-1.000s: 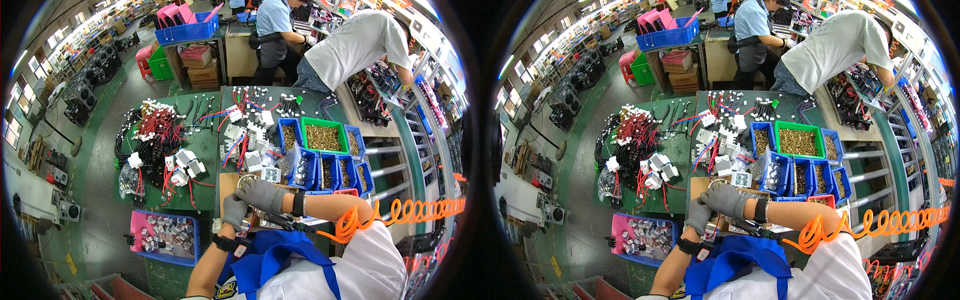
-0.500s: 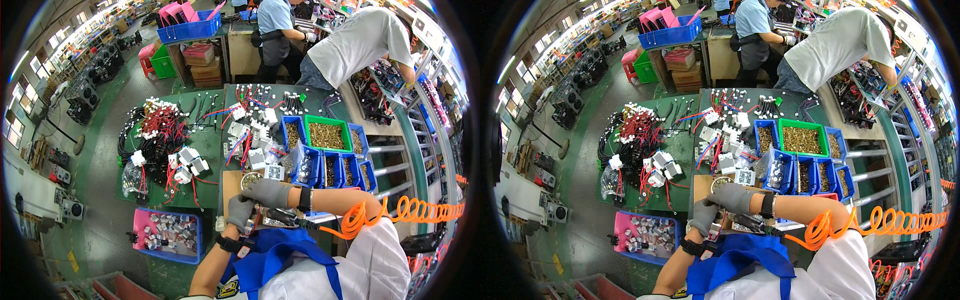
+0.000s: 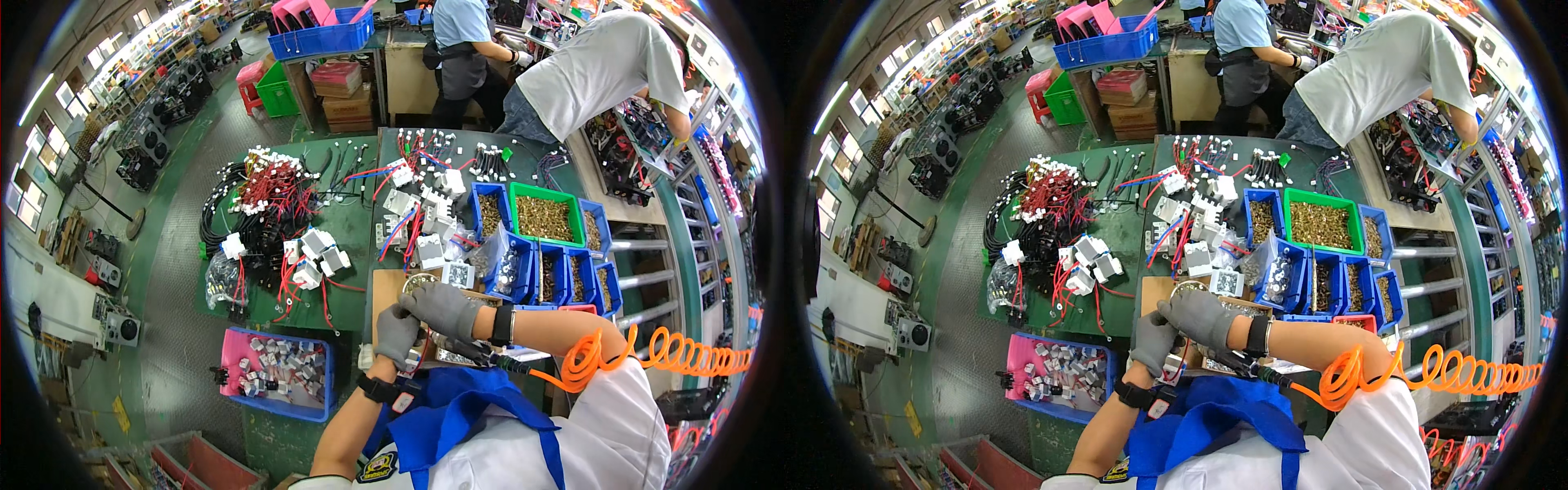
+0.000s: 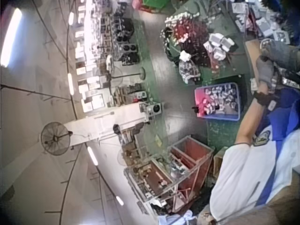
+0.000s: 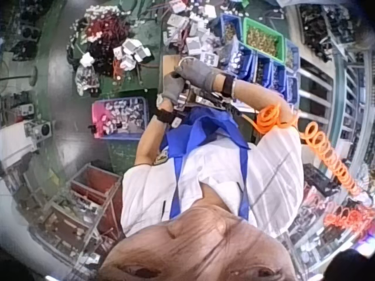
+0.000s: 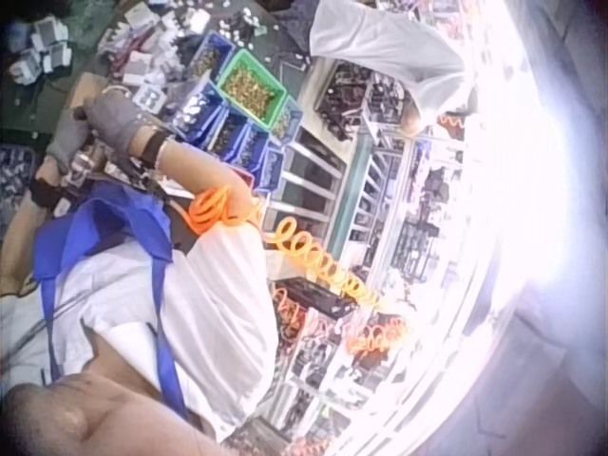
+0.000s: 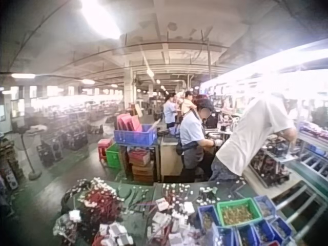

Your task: Assembling electrical component using an air screwdriver and wires on a workbench.

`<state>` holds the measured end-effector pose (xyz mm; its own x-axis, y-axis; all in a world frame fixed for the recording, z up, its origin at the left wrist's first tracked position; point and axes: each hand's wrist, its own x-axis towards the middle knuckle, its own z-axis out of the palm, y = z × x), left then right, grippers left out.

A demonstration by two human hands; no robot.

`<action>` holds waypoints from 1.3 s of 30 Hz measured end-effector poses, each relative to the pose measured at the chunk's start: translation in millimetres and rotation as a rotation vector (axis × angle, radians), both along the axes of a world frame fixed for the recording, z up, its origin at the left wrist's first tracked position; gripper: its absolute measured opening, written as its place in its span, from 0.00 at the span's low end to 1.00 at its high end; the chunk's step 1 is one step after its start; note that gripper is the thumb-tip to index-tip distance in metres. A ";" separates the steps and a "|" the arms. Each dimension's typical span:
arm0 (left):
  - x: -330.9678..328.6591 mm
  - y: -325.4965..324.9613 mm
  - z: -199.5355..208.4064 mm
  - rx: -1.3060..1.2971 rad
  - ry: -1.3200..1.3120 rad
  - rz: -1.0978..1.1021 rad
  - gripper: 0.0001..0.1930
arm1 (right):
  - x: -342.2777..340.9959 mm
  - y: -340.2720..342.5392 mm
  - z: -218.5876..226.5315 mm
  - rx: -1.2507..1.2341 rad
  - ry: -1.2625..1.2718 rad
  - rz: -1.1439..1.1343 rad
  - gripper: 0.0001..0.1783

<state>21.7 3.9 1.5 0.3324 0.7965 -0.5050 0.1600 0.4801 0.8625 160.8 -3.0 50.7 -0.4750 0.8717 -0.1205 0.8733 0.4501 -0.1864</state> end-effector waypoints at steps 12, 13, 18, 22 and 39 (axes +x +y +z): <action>6.8 -3.0 17.0 -0.033 -0.029 0.023 0.08 | 6.9 5.2 1.3 0.052 0.009 0.148 0.12; 6.3 -1.8 16.7 -0.012 -0.022 0.043 0.08 | 3.2 4.0 1.5 0.012 -0.057 0.040 0.12; 4.6 3.4 16.2 -0.024 0.026 -0.013 0.09 | -2.0 3.4 2.6 0.067 -0.033 -0.025 0.13; 6.2 1.1 16.0 -0.031 -0.009 0.007 0.09 | 8.6 7.4 1.4 -0.073 -0.039 0.056 0.15; 7.6 -3.0 17.4 0.007 0.015 0.014 0.07 | -4.0 2.1 5.2 -0.002 -0.078 0.043 0.10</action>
<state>29.3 0.9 19.0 0.3135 0.8044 -0.5046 0.1663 0.4767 0.8632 156.7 -0.9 55.9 -0.5011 0.8504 -0.1603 0.8651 0.4872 -0.1192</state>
